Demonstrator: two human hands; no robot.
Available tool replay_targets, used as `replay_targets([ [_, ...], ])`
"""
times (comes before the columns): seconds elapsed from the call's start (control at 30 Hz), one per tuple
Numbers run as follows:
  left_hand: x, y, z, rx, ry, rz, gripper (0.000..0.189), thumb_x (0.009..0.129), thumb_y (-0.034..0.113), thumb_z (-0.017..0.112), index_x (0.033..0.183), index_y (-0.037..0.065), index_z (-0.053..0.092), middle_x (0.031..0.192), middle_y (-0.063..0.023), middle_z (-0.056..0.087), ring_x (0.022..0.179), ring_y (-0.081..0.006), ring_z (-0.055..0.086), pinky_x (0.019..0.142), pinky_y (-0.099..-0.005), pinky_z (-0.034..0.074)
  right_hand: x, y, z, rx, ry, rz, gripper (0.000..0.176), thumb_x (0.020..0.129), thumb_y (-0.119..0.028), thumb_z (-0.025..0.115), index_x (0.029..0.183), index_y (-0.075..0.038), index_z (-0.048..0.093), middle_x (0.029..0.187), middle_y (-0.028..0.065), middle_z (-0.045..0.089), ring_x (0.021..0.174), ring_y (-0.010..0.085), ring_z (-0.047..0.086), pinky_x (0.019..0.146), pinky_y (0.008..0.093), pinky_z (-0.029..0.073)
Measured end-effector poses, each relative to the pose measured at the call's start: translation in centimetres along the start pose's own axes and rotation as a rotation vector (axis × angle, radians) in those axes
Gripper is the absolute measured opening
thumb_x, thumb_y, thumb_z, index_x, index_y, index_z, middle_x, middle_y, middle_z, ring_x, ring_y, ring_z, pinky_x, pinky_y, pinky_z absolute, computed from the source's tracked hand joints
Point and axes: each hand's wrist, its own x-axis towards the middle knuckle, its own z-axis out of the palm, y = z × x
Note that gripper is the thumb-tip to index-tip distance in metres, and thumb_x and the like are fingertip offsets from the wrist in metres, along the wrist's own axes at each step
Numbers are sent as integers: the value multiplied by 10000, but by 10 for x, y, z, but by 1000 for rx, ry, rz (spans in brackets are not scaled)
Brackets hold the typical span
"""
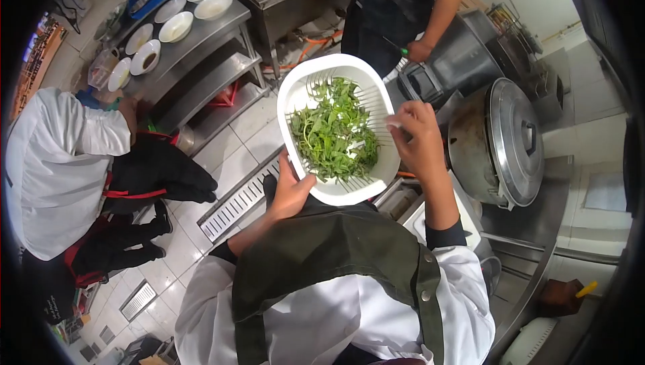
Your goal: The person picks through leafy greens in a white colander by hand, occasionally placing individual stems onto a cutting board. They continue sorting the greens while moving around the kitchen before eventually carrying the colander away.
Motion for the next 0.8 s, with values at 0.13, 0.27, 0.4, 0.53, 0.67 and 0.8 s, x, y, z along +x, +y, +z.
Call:
replay_targets([
  [0.13,-1,5,3,-29,-20,22,678,690,-81,467,1277,20,143,1135,-119,411,1055,-175,434,896,-299,357,-27,-6,16,-276,-185,-17,127,601,-76,629,727,-73,614,958,17,484,918,217,433,768,377,317],
  [0.27,3,12,9,39,-28,73,716,683,-93,467,1294,23,112,1178,-135,392,1080,-186,426,911,-308,348,-40,5,45,-496,-277,-14,74,640,-129,566,670,-80,612,1017,-6,455,965,190,403,814,414,253],
  [0.4,6,13,10,60,-63,150,745,680,-106,467,1311,27,94,1213,-147,367,1125,-194,399,936,-308,332,-41,9,61,-554,-306,8,86,655,-135,537,646,-94,612,1039,-16,448,989,180,381,826,392,235],
  [0.53,4,18,11,58,-64,96,747,678,-103,479,1308,26,100,1190,-139,378,1099,-188,412,926,-305,341,-34,-2,37,-341,-191,90,44,632,-94,581,639,-101,624,927,-23,491,921,190,418,810,371,244],
  [0.67,5,10,8,4,-64,82,735,686,-100,478,1306,23,102,1177,-134,387,1084,-182,421,908,-301,353,-26,-1,4,190,-78,290,124,636,-97,699,756,-91,671,858,-1,544,873,189,421,806,304,263],
  [0.8,6,14,12,11,-41,90,685,639,-119,425,1275,11,207,1165,-110,398,1098,-183,410,930,-305,332,-23,-1,-7,939,-102,463,152,711,-78,682,852,-25,664,840,35,545,863,138,462,796,256,338],
])
